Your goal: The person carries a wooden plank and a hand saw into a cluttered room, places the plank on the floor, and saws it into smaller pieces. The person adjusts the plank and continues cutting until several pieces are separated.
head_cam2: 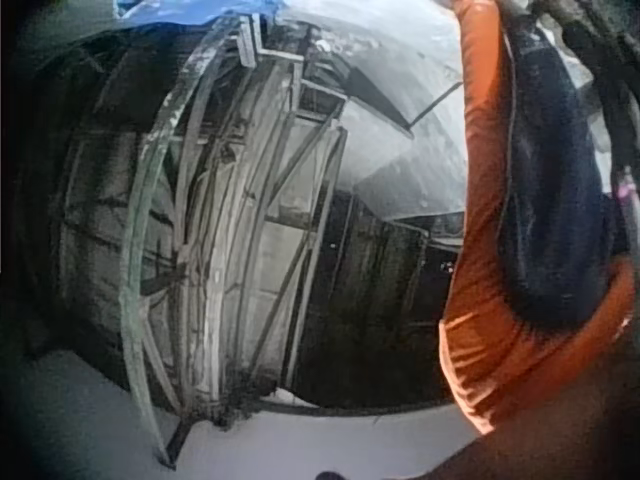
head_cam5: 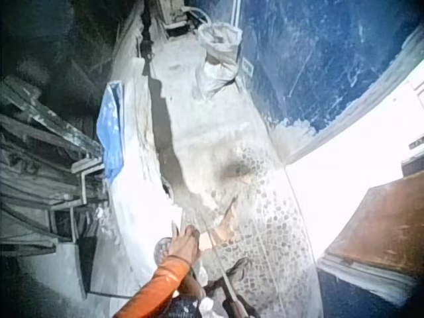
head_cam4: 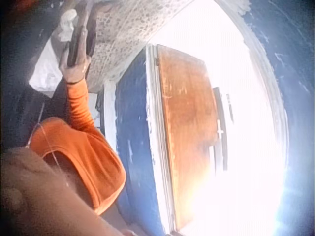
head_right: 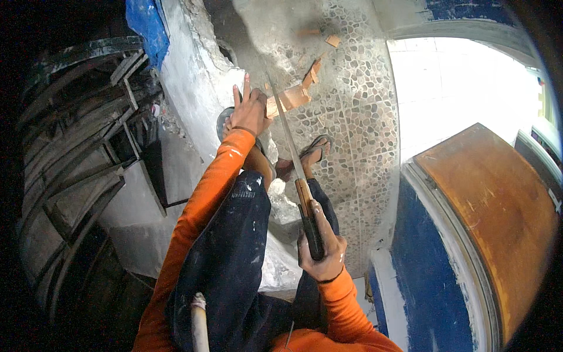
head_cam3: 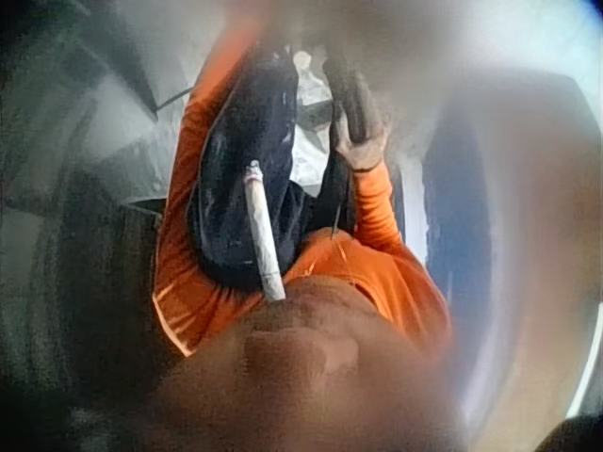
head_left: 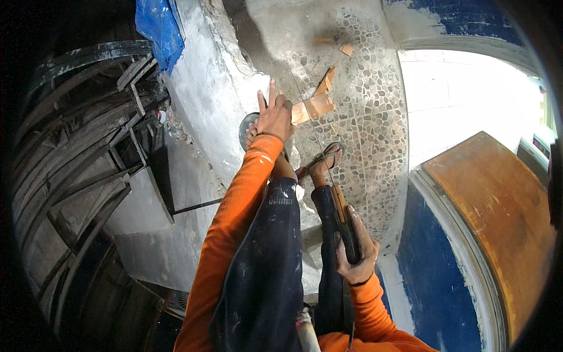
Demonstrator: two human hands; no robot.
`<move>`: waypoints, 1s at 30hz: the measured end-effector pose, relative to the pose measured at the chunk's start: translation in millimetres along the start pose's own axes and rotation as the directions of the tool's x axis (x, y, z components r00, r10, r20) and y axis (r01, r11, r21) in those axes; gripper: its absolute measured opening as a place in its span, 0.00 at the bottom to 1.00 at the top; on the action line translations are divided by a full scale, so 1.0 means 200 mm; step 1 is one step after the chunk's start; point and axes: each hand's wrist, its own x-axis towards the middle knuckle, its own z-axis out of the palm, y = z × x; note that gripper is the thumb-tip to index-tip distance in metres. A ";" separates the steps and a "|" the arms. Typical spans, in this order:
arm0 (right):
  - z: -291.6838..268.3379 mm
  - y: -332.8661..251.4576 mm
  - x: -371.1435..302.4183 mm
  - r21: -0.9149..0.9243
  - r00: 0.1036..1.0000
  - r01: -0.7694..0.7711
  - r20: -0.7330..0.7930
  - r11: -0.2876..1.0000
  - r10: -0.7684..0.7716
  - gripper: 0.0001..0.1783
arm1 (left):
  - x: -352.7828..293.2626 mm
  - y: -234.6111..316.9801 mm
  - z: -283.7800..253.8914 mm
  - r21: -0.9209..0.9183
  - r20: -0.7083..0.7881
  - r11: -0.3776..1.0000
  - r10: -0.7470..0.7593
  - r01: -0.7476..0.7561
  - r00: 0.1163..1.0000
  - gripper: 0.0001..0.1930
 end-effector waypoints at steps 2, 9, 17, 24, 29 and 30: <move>0.05 0.02 0.09 -0.070 0.996 0.079 -0.021 0.994 -0.081 0.34 | -0.02 0.00 -0.01 -0.010 -0.001 1.000 -0.009 0.009 1.000 0.27; 0.17 0.03 0.46 0.010 0.993 0.083 -0.080 0.997 -0.081 0.30 | 0.01 0.02 -0.02 -0.023 0.052 1.000 -0.004 0.005 0.999 0.27; 0.12 -0.02 0.38 -0.006 0.995 0.049 -0.085 0.999 -0.050 0.30 | 0.01 0.00 -0.04 -0.087 0.083 0.996 0.001 0.006 0.997 0.26; 0.11 -0.05 0.29 -0.067 0.997 0.066 -0.024 0.996 -0.068 0.31 | 0.01 -0.02 -0.03 -0.005 0.127 1.000 -0.017 0.018 0.992 0.26; 0.00 -0.09 0.19 -0.026 1.000 0.010 0.015 1.000 -0.010 0.31 | 0.03 -0.01 -0.01 0.068 0.107 0.998 0.002 -0.009 0.994 0.29; 0.07 -0.01 0.33 0.001 0.998 0.067 -0.010 0.998 -0.067 0.30 | 0.03 0.02 -0.03 0.027 0.120 1.000 0.012 -0.015 0.993 0.27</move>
